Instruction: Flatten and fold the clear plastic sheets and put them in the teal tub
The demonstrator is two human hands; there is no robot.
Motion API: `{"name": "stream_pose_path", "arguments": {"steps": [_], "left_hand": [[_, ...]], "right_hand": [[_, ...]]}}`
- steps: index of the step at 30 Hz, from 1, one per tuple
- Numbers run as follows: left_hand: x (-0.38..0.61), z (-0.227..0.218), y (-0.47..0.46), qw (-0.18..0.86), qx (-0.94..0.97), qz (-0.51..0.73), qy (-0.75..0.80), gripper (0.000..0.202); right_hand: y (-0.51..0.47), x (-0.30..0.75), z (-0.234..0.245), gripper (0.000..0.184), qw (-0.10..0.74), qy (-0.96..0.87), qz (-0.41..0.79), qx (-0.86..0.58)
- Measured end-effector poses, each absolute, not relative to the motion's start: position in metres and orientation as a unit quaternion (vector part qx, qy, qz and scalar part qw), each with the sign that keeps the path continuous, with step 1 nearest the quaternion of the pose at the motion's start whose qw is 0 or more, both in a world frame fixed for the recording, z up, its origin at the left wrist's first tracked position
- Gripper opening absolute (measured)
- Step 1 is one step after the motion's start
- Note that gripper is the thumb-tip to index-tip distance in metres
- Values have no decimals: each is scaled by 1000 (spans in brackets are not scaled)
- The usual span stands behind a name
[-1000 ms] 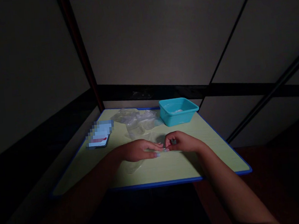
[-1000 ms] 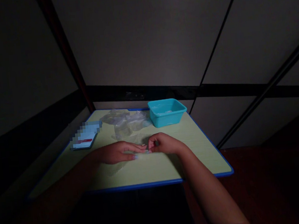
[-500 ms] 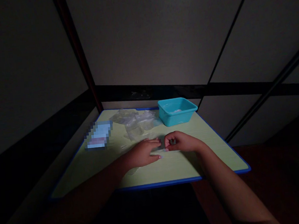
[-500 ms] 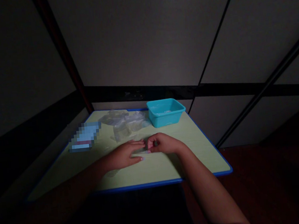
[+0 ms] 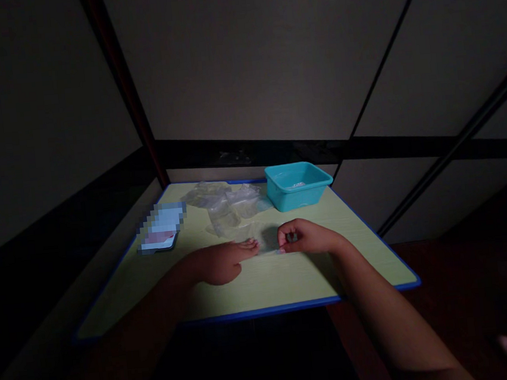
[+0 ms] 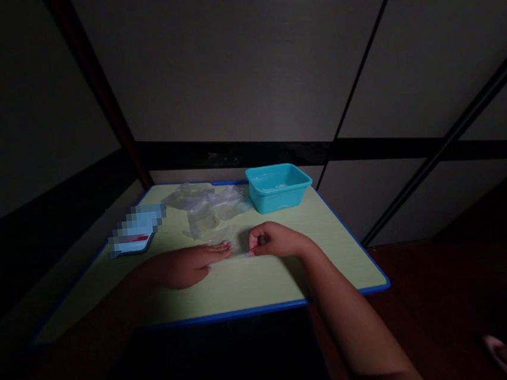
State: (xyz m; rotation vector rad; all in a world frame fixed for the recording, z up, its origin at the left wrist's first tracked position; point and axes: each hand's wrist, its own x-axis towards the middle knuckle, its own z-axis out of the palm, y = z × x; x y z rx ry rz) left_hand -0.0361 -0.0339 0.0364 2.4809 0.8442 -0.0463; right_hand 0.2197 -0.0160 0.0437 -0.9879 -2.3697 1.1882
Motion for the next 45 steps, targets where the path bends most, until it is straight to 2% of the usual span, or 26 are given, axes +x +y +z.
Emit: {"name": "stream_pose_path", "arguments": {"steps": [16,37,45], "left_hand": [[-76,64,-5,409,877,37,250,24],[-76,58,6,427,820,101,368,38],[-74,47,10,541,744,154,361,44]], "right_hand": [[-14,220,44,24,150,-814,438,-350],[-6,223,37,34,227,-750,510,-355],[-3,229,40,38,214,-731,532,-370]]}}
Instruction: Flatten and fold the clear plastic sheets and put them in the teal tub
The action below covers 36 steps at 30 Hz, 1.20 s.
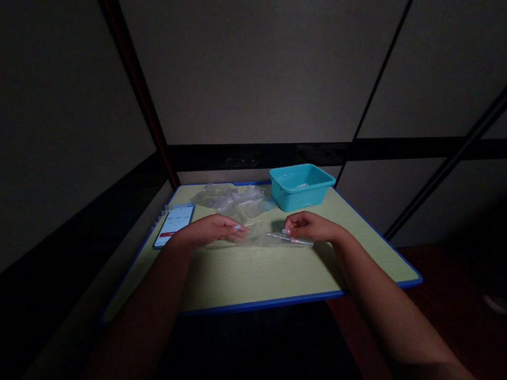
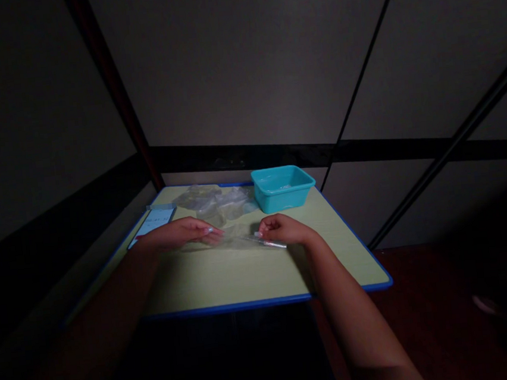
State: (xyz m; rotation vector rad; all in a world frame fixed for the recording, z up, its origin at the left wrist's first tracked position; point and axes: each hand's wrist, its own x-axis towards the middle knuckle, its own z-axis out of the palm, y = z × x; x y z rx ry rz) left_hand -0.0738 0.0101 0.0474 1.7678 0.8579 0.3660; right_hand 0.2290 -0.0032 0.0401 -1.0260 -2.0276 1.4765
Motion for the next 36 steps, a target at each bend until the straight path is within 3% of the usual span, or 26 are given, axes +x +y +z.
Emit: {"name": "stream_pose_path", "arguments": {"steps": [19,36], "left_hand": [[-68,39,18,535,696,222,424,34],[-71,36,20,484,688,206,500,24]], "right_hand": [[8,235,26,34,219,-769,430,-420],[15,238,20,22,219,-761,385,-474]]}}
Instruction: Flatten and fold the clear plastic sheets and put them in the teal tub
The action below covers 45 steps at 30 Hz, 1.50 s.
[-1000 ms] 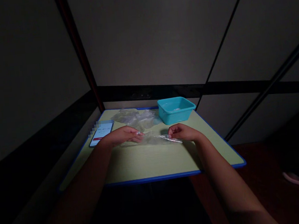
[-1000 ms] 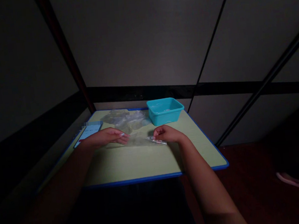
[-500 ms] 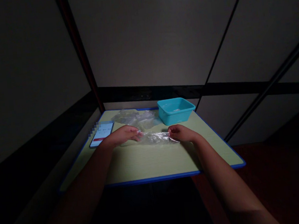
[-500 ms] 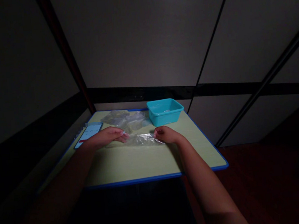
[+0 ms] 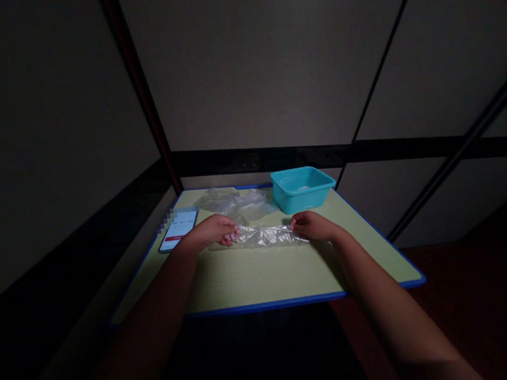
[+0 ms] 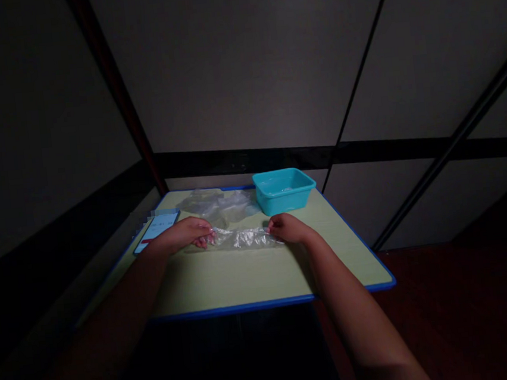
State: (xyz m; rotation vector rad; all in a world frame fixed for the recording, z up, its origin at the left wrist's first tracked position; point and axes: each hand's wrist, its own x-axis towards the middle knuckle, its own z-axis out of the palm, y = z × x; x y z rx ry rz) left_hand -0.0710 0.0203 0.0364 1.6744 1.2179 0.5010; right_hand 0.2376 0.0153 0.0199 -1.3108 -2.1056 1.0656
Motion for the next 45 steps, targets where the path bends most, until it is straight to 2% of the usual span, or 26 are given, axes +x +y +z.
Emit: {"name": "stream_pose_path", "arguments": {"steps": [5,12,20,25,35,45], "left_hand": [[-71,38,19,464,683,199,528,20],[-71,36,21,455,684,186,539,16],[-72,39,19,451,687,184,539,19],[-73,38,21,455,690,178,534,20],[-75,34,23,424,693,171,558,21],[-75,35,22,415,707,145,554,13]], "right_hand": [[17,243,23,25,194,-761,359,-505],[21,250,23,17,179,-742,364,-534],[23,251,19,14,197,-741,358,-533],[27,248,15,12,240,-741,350,-521],[34,244,9,6,249,-765,234,-546],[33,236,3,4,240,-783,194,-540]]}}
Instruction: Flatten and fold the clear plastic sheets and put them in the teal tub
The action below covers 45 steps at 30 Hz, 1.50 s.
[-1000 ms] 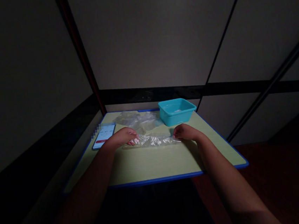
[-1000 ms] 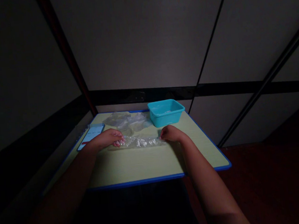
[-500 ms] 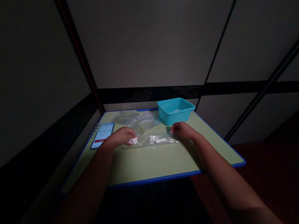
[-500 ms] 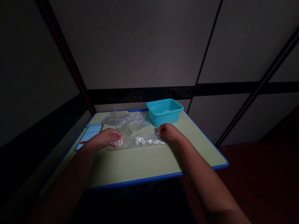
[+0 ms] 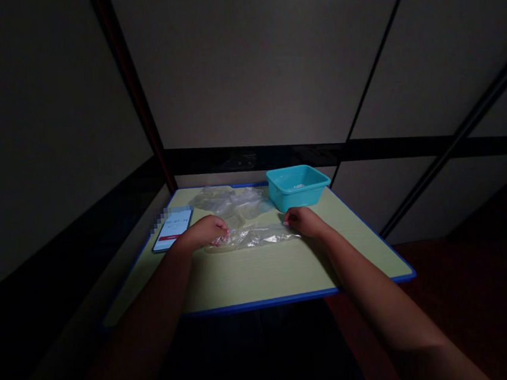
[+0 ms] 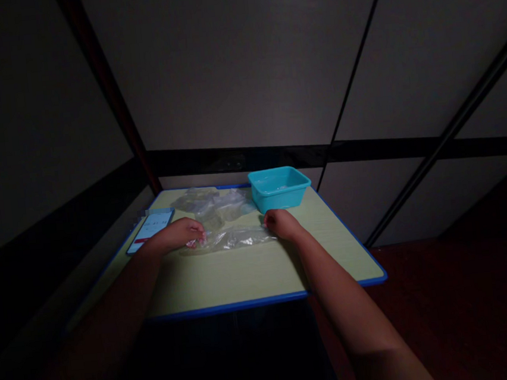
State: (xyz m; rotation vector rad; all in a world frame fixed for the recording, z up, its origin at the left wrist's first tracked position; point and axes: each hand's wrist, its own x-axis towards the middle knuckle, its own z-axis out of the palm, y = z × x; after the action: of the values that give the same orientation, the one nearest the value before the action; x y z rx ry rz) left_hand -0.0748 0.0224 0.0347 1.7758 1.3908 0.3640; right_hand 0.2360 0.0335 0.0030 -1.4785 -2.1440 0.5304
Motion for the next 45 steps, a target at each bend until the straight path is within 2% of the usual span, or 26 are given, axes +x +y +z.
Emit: {"name": "stream_pose_path", "arguments": {"steps": [8,12,18,24,35,45], "left_hand": [[-68,41,16,402,700,164,567,33],[-58,39,14,373,714,187,562,37],[-49,27,18,327,757,219,522,23],[-51,26,23,292,749,187,565,21],[-50,33,17,239,769,208,556,17],[-48,35,14,169,786,168,571,14]], "right_hand": [[33,240,6,12,244,-770,239,-540],[35,244,6,7,248,-760,297,-523],[38,243,3,17,250,-743,313,-536],[36,241,5,11,262,-743,291,-542],[37,241,4,11,262,-758,246,-544],[39,237,-2,4,254,-768,216,-547]]}}
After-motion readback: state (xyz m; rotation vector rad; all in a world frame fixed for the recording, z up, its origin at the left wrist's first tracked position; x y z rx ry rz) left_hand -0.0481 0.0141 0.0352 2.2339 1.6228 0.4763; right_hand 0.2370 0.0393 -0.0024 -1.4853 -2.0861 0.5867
